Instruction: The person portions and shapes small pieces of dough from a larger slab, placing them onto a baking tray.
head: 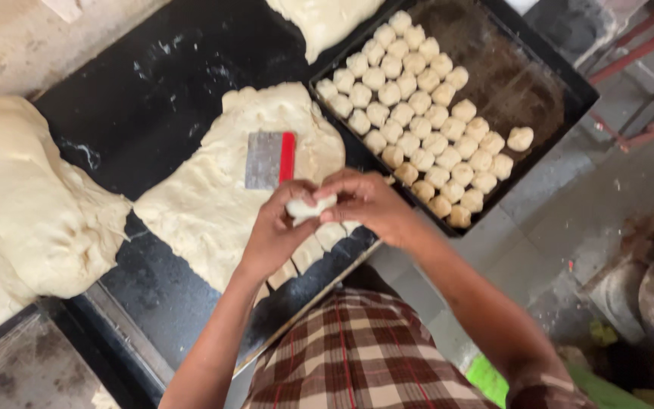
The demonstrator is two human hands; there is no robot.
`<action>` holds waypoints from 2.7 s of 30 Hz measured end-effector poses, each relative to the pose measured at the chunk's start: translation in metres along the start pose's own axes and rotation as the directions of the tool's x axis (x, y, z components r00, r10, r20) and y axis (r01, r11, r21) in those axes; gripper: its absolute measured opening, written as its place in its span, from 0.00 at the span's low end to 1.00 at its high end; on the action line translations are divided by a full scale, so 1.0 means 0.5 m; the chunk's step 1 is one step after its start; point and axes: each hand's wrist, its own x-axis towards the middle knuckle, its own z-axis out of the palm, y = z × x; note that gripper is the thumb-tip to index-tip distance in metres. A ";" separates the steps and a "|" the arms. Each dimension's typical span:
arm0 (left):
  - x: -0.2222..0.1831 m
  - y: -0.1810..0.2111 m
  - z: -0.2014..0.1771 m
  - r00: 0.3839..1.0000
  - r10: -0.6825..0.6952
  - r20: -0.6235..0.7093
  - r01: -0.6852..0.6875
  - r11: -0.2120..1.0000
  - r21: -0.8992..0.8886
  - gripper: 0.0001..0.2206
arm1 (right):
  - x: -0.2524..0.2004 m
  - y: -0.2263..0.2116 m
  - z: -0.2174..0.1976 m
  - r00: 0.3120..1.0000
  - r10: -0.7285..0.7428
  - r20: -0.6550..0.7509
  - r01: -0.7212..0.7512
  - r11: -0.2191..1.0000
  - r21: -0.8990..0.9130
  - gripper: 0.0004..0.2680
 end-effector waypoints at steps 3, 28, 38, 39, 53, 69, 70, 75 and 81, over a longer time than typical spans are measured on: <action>0.000 -0.070 -0.013 0.992 -0.085 -0.097 0.075 0.992 -0.104 0.10 | -0.005 0.034 0.001 0.976 -0.143 -0.167 0.119 0.982 -0.145 0.04; 0.118 -0.066 0.172 0.950 -0.310 0.037 0.311 0.950 -0.031 0.23 | -0.015 0.075 -0.225 0.896 -0.433 -0.095 0.312 0.768 -0.559 0.12; 0.158 -0.060 0.247 0.930 -0.320 0.181 0.364 0.871 -0.329 0.36 | -0.134 -0.007 -0.225 0.837 -0.547 -0.018 0.320 0.515 -0.795 0.18; 0.181 -0.040 0.250 0.946 -0.291 0.143 0.319 0.912 -0.259 0.36 | -0.135 0.010 -0.250 0.845 -0.535 -0.008 0.298 0.482 -0.824 0.15; 0.020 -0.082 0.045 0.903 -0.118 -0.413 0.219 0.954 0.206 0.19 | -0.137 0.087 -0.738 0.758 -0.264 -0.597 -0.486 0.382 -0.786 0.08; -0.035 -0.096 -0.005 0.949 0.027 -0.313 0.079 0.944 0.320 0.05 | -0.081 0.227 -0.169 0.850 -0.403 0.340 0.319 -0.121 -0.940 0.12; -0.045 -0.081 -0.006 0.966 0.046 -0.255 0.057 0.923 0.382 0.08 | -0.059 0.222 -0.150 0.892 -0.382 0.240 0.274 0.037 -0.961 0.11; -0.062 -0.007 0.010 0.909 0.395 0.133 -0.354 0.564 0.746 0.26 | -0.001 0.125 -0.040 0.983 -0.174 -0.053 0.111 0.803 -0.586 0.10; -0.082 -0.028 -0.021 0.961 -0.073 -0.265 0.156 0.939 0.307 0.23 | -0.013 0.078 0.090 0.739 -0.629 0.243 0.557 0.368 -0.744 0.10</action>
